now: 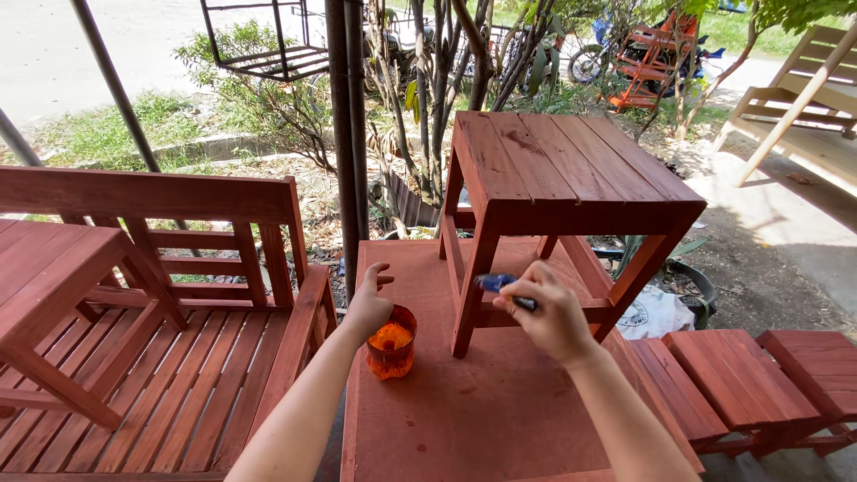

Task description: The person paints a small wooden stool with reddish-brown paint using a brush. They dip the brush into a container of paint, apply it to the stool's legs and frame, and reposition the stool to reach different sides.

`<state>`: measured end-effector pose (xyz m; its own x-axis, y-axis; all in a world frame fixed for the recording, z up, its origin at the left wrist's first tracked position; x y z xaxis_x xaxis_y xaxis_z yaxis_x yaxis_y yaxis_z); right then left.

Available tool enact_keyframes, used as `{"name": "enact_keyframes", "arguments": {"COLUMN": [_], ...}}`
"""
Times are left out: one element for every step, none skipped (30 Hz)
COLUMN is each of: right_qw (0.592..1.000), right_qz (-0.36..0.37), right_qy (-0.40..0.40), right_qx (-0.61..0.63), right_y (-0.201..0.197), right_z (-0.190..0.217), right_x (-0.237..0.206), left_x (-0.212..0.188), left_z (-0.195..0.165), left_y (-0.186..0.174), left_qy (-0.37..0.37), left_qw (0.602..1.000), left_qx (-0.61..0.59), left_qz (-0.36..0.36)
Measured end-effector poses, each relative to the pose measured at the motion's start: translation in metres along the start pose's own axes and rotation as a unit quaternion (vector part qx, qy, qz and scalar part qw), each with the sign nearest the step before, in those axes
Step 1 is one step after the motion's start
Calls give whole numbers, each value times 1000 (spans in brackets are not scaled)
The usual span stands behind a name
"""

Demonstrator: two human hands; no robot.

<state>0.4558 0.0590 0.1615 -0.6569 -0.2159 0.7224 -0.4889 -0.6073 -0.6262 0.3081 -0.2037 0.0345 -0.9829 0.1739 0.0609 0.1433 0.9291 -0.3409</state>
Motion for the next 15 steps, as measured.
{"name": "enact_keyframes", "arguments": {"right_qw": [999,998,995,991,990,987,985,986,987,988,992,994,996,997,994], "right_qz": [-15,-40,-65,-91,-109,-127,-145,-141,-136,-131,-99,-67,-34,14,63], "right_qy": [-25,-43,-62,-80,-85,-91,-97,-92,-88,-83,-81,-80,-79,-35,9], "right_qx": [-20,-32,-43,-54,-41,-27,-14,-12,-11,-9,6,21,36,65,93], "right_y": [-10,-22,-38,-53,-66,-78,-88,-91,-92,-90,-80,-65,-47,-24,1], "right_z": [9,18,27,36,43,49,54,56,57,56,54,51,47,37,27], "right_x": [7,11,14,17,19,20,21,22,23,22,21,18,14,8,-2], "left_x": [-1,-3,-4,-5,-6,-7,-7,-7,-8,-8,-8,-8,-8,-8,-10], "left_z": [-6,-10,-14,-17,-19,-21,-22,-24,-25,-26,-25,-24,-23,-23,-22], "left_y": [-1,-1,-2,-2,-2,-3,-3,-3,-4,-4,-4,-4,-3,-4,-5], "left_qy": [15,18,22,25,24,24,24,27,30,32,31,30,29,28,26], "left_qw": [1000,1000,1000,1000,1000,1000,1000,1000,1000,999,999,999,1000,1000,1000], "left_qx": [13,8,5,1,0,0,-1,-3,-6,-8,-9,-10,-11,3,16], "left_qz": [-6,-6,-7,-7,-6,-5,-4,-5,-5,-6,-4,-3,-1,-4,-8]}}
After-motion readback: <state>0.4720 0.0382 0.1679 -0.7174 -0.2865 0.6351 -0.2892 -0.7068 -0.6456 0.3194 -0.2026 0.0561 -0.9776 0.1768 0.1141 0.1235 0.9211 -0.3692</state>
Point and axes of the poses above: each hand's wrist, its own x-axis towards the middle knuckle, its own y-axis out of the palm, z = x × y, the point moved 8 cm from there along x, towards the middle knuckle, and after that the axes turned 2 degrees about -x, right-handed, at the moved point
